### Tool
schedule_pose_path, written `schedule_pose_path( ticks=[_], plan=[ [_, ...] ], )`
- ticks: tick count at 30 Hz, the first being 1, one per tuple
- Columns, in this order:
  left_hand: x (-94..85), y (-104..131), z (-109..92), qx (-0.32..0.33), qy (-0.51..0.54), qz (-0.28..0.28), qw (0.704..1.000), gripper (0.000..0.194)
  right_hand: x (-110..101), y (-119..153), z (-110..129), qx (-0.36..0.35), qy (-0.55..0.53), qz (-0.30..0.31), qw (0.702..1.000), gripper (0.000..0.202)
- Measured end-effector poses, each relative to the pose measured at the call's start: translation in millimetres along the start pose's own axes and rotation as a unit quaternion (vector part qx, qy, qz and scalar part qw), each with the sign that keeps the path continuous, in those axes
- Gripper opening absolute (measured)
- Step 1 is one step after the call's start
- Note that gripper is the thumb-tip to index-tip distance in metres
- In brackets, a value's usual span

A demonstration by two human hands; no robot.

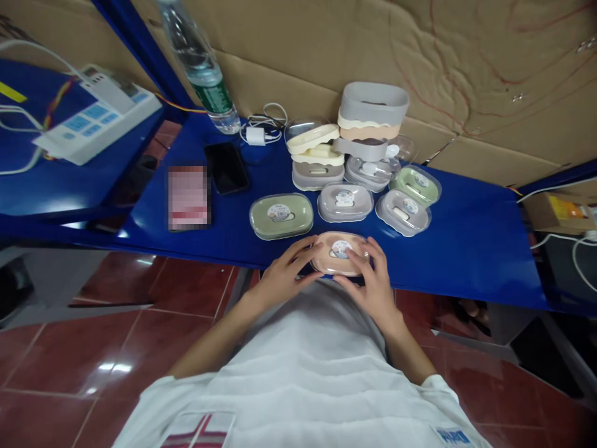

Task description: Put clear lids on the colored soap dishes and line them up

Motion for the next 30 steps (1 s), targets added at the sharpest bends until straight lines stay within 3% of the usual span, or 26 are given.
schedule_pose_path(
  ticks=[5,12,16,20,22,26,30],
  plan=[
    [-1.9,-1.8,-0.3,0.01,0.006,0.001,1.0,0.072,3.4,-0.5,1.2,-0.011,0.009,0.008,1.0,0.067],
    [0.6,-2.8,-2.6,-0.004,-0.017,0.023,1.0,0.061,6.4,14.0,-14.4,-0.013,-0.001,0.006,1.0,0.073],
    [2.5,-2.2,-4.9,-0.014,-0.056,0.042,0.997,0.049,-14.1,35.9,-39.0,0.011,-0.001,-0.032,0.999,0.069],
    [2.4,-1.7,-7.7,-0.005,-0.05,0.035,0.998,0.042,-52.9,74.6,-73.7,0.032,0.061,-0.111,0.991,0.065],
    [-2.7,-0.3,-9.1,0.02,-0.065,0.0,0.998,0.04,-75.4,96.3,-91.5,0.048,0.112,-0.152,0.981,0.066],
    [-31.7,4.8,-9.2,0.05,-0.197,-0.141,0.969,0.045,-113.3,125.3,-128.5,0.149,0.204,-0.21,0.945,0.069],
    [-63.2,-1.7,-2.9,0.005,-0.251,-0.18,0.951,0.046,-126.6,114.3,-158.1,0.229,0.217,-0.229,0.921,0.077]
  ],
)
Point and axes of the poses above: each hand's wrist, its own y-axis away from the middle knuckle, its own x-axis out of the palm, z = x × y, the point moved 6 cm from there along -y, towards the middle knuckle, and after that the axes turned 2 degrees about z, right-handed, at the moved point
